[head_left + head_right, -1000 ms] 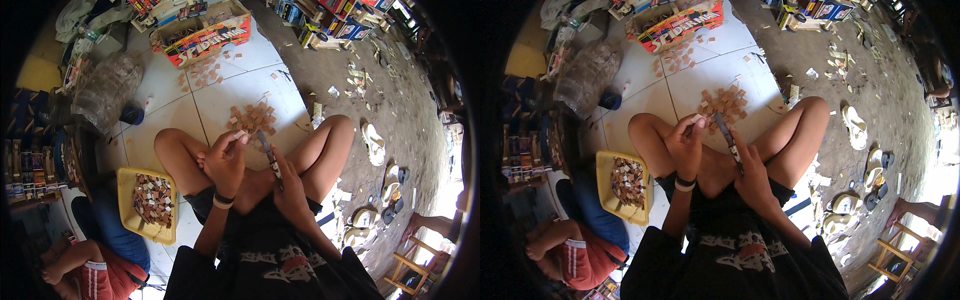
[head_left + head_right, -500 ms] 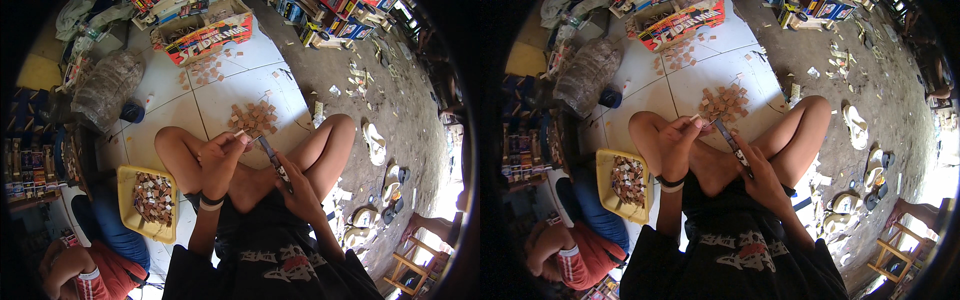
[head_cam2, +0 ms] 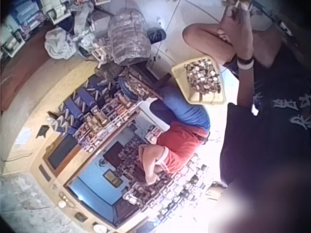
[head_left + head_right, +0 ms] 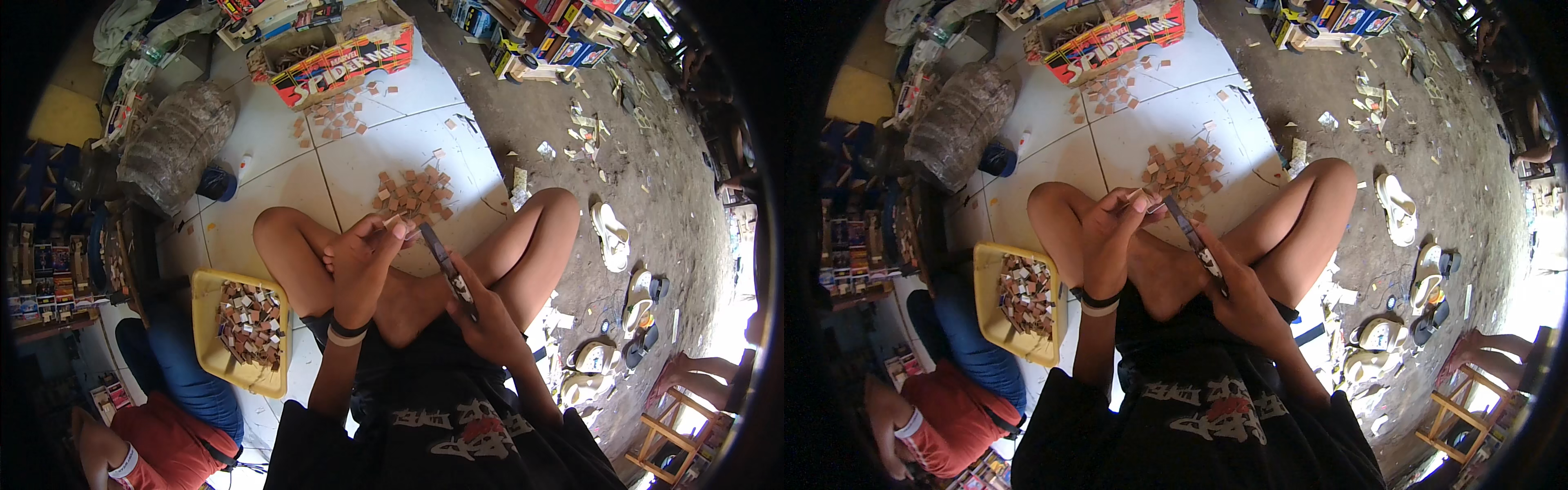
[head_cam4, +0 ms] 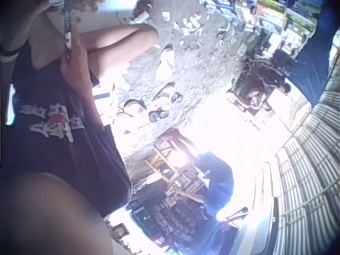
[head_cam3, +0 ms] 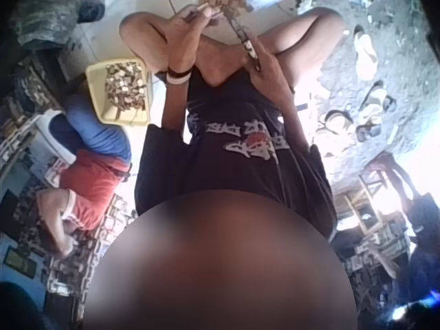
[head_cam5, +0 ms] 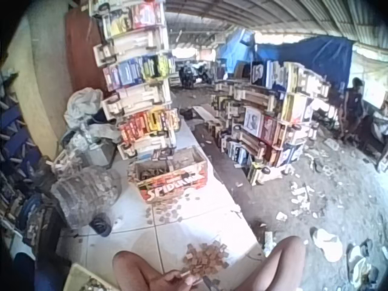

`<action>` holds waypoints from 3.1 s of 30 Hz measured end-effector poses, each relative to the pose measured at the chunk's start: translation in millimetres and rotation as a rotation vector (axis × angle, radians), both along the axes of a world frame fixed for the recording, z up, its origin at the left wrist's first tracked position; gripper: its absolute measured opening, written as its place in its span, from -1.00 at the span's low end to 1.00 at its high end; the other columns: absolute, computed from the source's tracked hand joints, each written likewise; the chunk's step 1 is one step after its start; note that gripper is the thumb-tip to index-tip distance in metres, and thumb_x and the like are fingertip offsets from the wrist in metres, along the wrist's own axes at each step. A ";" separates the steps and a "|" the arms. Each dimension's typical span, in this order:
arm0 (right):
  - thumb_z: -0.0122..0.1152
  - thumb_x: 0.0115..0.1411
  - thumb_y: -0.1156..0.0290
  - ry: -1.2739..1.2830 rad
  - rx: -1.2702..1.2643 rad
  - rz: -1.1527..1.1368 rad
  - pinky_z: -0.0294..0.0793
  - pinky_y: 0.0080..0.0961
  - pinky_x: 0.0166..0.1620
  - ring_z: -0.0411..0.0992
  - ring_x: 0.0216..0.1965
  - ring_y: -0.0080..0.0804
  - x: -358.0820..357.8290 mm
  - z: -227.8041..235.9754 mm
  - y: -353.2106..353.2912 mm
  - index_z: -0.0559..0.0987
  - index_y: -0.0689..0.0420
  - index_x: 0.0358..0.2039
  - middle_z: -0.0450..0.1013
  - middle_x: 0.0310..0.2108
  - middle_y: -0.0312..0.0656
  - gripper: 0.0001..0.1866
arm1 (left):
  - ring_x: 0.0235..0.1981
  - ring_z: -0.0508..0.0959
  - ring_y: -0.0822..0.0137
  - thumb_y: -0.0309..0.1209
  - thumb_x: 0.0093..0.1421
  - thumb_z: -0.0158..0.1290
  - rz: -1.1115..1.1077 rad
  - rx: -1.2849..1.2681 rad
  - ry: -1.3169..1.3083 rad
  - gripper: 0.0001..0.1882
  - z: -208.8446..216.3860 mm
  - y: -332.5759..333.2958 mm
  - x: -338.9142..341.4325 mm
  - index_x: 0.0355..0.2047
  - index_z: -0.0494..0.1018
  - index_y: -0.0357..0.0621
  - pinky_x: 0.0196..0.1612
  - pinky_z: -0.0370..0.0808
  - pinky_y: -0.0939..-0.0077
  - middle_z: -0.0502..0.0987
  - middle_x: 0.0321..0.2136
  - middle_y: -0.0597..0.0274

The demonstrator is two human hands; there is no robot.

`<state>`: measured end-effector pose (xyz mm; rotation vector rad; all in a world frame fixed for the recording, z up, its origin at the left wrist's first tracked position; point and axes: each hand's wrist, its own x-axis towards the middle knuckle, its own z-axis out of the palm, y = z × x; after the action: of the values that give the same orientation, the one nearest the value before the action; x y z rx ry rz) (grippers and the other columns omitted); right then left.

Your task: The person sits cross-legged on the floor and uses a utility knife to trim small rectangular wooden blocks one by one. They hold each block in the left hand and shave off edges with the knife in the right hand, dropping the trimmed pieces onto the floor. A yellow tray nearby contains additional blocks.

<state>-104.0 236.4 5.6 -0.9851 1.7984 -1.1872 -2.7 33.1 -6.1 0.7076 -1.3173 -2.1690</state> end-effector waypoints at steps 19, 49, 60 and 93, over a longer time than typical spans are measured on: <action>0.16 0.42 0.63 0.171 0.011 0.011 0.54 -0.22 0.11 0.60 0.09 0.05 22.4 16.3 -7.3 0.21 0.26 0.51 0.49 0.23 0.25 -0.31 | -0.05 0.65 0.14 -0.43 0.40 0.23 -0.265 0.234 0.393 -0.74 -27.4 3.3 11.0 0.02 0.53 -0.31 0.29 0.56 -0.11 0.61 -0.16 0.06; 0.13 0.54 0.17 -0.983 -0.078 0.023 0.64 -0.24 0.10 0.53 0.10 -0.25 11.4 20.1 9.1 -0.20 0.10 0.63 0.49 0.07 -0.05 -0.09 | 0.27 0.55 0.14 -0.41 0.49 0.13 0.012 0.283 0.277 -0.80 1.7 43.4 -3.7 -0.07 0.39 -0.28 0.29 0.59 0.32 0.38 0.34 -0.32; 0.19 0.50 0.13 -1.025 -0.105 0.004 0.63 -0.05 0.17 0.56 0.09 -0.11 16.0 18.1 7.9 -0.16 0.04 0.62 0.49 0.05 0.03 -0.08 | 0.35 0.48 0.14 -0.50 0.49 0.09 0.036 0.335 0.348 -0.86 -1.1 49.6 0.1 -0.06 0.41 -0.32 0.36 0.48 0.34 0.39 0.36 -0.32; 0.19 0.50 0.26 0.116 0.223 -0.156 0.51 -0.30 -0.28 0.54 -0.38 -0.40 26.1 -54.5 5.2 0.47 0.21 0.06 0.54 -0.43 -0.14 -0.70 | 0.27 0.57 0.22 -0.44 0.45 0.17 0.012 -0.075 0.148 -0.78 -66.5 29.1 19.9 0.00 0.47 -0.31 0.29 0.53 0.37 0.53 0.27 -0.11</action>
<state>-77.9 241.6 -48.8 -0.8104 2.0805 -1.0108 17.2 62.1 -72.6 0.5141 -1.3068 -2.1066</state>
